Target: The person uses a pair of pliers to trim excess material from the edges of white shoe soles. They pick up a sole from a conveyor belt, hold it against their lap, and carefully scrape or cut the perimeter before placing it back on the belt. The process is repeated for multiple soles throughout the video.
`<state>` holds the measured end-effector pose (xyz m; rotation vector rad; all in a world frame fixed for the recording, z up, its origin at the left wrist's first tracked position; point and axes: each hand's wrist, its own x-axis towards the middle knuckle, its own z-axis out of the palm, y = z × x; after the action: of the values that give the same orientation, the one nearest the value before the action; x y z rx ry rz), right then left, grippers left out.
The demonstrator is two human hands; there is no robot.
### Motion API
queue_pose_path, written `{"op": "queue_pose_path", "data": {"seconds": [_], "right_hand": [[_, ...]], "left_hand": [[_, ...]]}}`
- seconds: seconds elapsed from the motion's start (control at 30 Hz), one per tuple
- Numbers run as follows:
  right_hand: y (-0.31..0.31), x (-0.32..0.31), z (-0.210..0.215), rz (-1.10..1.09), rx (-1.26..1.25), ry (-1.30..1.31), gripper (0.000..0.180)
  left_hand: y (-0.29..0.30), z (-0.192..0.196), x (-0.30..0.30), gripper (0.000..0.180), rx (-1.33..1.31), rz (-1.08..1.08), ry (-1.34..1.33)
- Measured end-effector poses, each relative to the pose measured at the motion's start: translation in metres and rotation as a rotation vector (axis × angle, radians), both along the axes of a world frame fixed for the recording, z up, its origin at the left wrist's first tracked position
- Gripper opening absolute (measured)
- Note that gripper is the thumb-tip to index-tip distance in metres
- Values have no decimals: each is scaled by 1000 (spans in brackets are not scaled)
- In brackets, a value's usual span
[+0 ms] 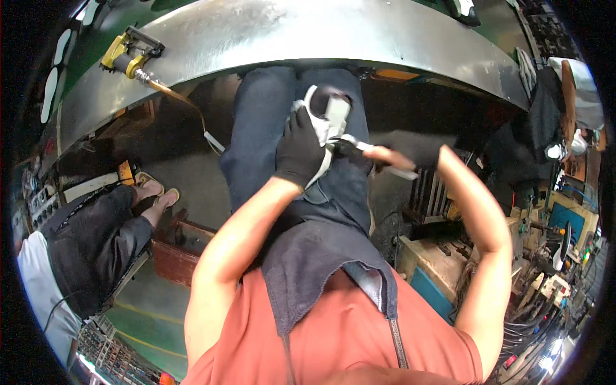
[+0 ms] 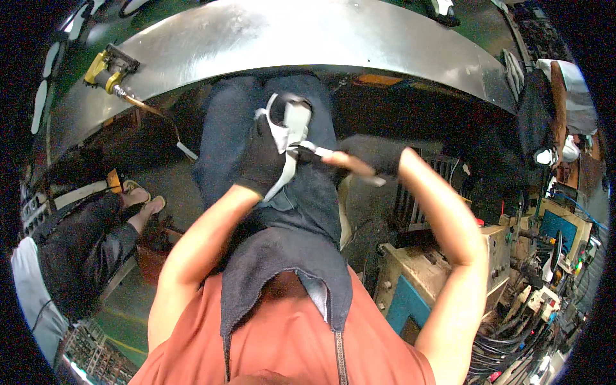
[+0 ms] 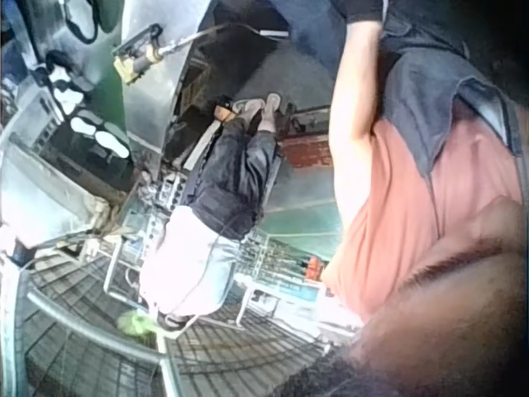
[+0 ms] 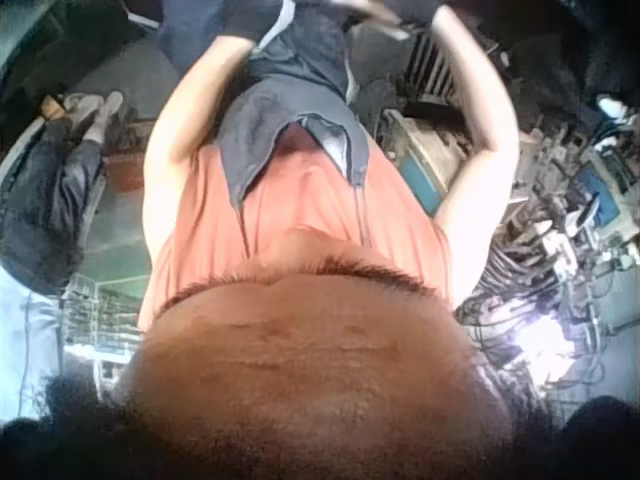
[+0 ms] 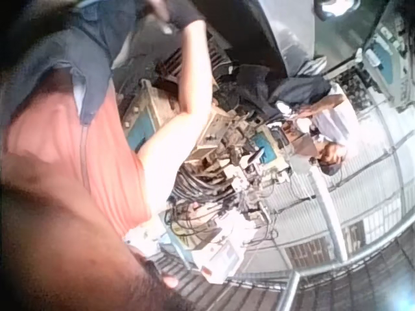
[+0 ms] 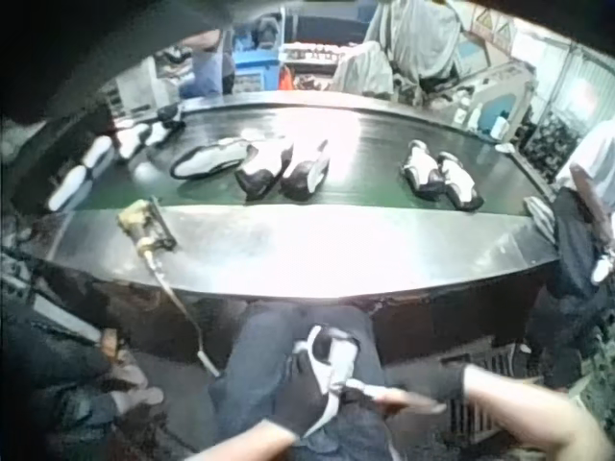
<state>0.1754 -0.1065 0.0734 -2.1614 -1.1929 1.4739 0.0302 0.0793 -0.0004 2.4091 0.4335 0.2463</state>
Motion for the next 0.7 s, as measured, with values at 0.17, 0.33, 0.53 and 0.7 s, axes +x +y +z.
{"op": "queue_pose_path", "data": {"seconds": [0.17,0.33,0.53,0.7], "right_hand": [[49,-3,97,103,15,-253,50],[38,-69,14,-91,405,-306,35],[-19,-112,-50,-547,-2,93,38],[-16,-93,-31,-574,-70,197,44]], "left_hand": [[21,-18,-10,79,-94,108,152],[8,-7,-58,82,28,-195,-52],[8,3,-130,46,-1267,123,146],[-1,-12,-85,45,-898,77,83]]}}
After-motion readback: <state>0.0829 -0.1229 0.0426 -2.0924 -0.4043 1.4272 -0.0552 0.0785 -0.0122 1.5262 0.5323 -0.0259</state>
